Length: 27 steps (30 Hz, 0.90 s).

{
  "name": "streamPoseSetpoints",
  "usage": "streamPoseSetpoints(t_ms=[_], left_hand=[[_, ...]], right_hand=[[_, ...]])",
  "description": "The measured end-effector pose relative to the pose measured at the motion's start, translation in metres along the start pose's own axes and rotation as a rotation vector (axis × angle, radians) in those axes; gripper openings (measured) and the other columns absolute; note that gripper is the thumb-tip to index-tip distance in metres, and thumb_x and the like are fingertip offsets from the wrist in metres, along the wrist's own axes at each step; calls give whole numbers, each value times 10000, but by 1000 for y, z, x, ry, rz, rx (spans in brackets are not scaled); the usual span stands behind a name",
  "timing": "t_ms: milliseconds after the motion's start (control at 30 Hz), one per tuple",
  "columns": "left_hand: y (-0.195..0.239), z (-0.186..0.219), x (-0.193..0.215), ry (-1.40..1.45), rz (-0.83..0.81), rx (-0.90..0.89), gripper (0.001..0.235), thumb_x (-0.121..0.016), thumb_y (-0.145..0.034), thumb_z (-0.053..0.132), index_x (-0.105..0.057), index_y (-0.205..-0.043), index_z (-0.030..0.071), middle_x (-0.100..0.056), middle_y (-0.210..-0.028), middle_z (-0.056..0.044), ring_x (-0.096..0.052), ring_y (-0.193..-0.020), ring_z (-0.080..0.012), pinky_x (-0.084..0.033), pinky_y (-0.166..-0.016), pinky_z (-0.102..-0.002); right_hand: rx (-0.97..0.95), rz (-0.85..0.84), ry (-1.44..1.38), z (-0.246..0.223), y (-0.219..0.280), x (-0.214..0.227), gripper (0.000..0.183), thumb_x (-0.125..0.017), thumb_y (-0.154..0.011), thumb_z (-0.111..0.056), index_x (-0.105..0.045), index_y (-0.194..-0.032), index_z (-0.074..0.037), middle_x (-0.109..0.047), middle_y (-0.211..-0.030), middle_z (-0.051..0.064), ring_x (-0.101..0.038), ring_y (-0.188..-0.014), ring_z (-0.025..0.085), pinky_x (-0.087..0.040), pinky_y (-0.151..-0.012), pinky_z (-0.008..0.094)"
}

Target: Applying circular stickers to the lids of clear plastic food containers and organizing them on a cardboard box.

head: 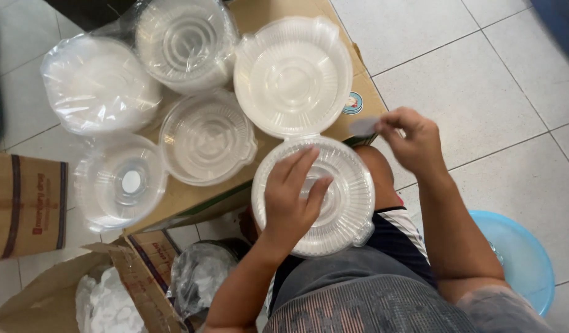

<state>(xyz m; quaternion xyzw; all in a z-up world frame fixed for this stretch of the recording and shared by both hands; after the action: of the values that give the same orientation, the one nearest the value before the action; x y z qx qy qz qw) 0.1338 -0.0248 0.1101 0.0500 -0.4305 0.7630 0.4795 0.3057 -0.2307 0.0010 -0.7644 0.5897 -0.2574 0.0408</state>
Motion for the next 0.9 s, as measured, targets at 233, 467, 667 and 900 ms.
streamPoseSetpoints(t_ms=[233,467,667,900], left_hand=[[-31,21,-21,105,27,-35,59,-765,-905,141,-760,-963,147,-663,-819,50,-679,-745,-177,-573,-740,-330],[-15,22,-11,125,79,-21,43,-719,-869,117,-694,-877,152,-621,-758,34,-641,-689,-189,-553,-681,-340],[-15,37,3,203,31,-90,65,-663,-872,34,-669,-884,97,-607,-775,-15,-659,-717,-227,-573,-689,-339],[-14,53,5,223,11,-131,83,-666,-851,22,-666,-880,100,-589,-786,-13,-653,-718,-225,-578,-690,-343]], right_hand=[[191,-65,-67,-118,25,-9,52,-816,-907,6,-783,-930,-27,-714,-850,102,-715,-784,250,-569,-795,352],[263,21,-71,-149,44,-22,66,-813,-882,-27,-758,-903,-56,-676,-791,54,-696,-726,230,-571,-734,342],[293,-50,-188,-167,43,-22,74,-714,-917,8,-708,-858,-37,-673,-803,94,-695,-748,259,-562,-742,356],[339,-66,-142,-175,47,-23,89,-661,-935,-8,-654,-850,-33,-668,-806,120,-698,-747,304,-560,-720,382]])
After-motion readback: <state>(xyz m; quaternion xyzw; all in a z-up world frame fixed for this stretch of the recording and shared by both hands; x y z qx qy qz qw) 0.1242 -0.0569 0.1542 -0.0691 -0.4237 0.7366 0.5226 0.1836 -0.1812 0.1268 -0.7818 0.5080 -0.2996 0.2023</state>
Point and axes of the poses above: each hand's wrist, its own y-axis away from the middle knuckle, its own x-axis out of the back of the hand, z = x × y, the point moved 10 cm from there along -y, towards the middle knuckle
